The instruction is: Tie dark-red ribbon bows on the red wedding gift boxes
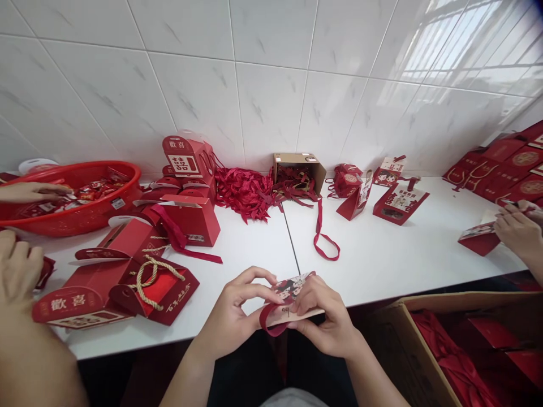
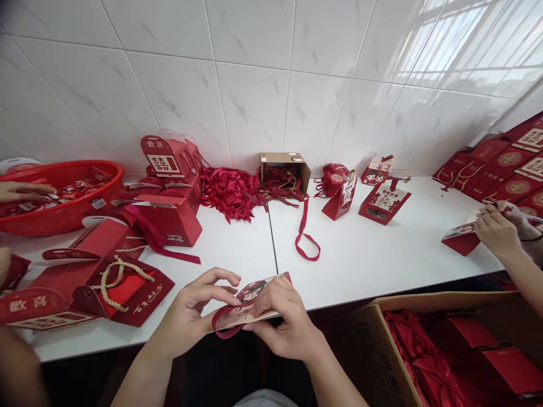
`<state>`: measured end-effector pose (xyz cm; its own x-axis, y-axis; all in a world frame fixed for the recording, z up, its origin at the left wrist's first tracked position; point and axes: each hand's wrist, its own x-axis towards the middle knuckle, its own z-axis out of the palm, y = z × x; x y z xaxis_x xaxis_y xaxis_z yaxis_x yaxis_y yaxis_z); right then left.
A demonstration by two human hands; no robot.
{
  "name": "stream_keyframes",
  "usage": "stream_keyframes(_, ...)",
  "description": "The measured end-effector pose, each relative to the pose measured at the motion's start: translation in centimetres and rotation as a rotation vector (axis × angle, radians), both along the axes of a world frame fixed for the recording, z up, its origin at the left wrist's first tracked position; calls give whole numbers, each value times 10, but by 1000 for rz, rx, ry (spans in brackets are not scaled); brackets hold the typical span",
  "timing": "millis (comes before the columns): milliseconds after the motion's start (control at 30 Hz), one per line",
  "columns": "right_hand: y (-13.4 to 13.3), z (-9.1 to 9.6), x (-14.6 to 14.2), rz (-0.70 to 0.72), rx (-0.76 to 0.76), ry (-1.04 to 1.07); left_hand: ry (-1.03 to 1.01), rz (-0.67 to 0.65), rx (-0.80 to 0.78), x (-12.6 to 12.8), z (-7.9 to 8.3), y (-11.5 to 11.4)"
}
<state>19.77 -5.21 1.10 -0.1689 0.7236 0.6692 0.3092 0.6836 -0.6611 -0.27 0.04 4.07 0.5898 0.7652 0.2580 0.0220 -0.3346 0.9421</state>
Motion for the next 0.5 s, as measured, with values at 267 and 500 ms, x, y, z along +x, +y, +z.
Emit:
stream_keyframes(267,1,-2,-3,-5,-21,41,-115,45,-250,7,-9,-12)
stream_keyframes(500,1,-3,-6,13,-36,58,-84,51,-333,7,-13,-12)
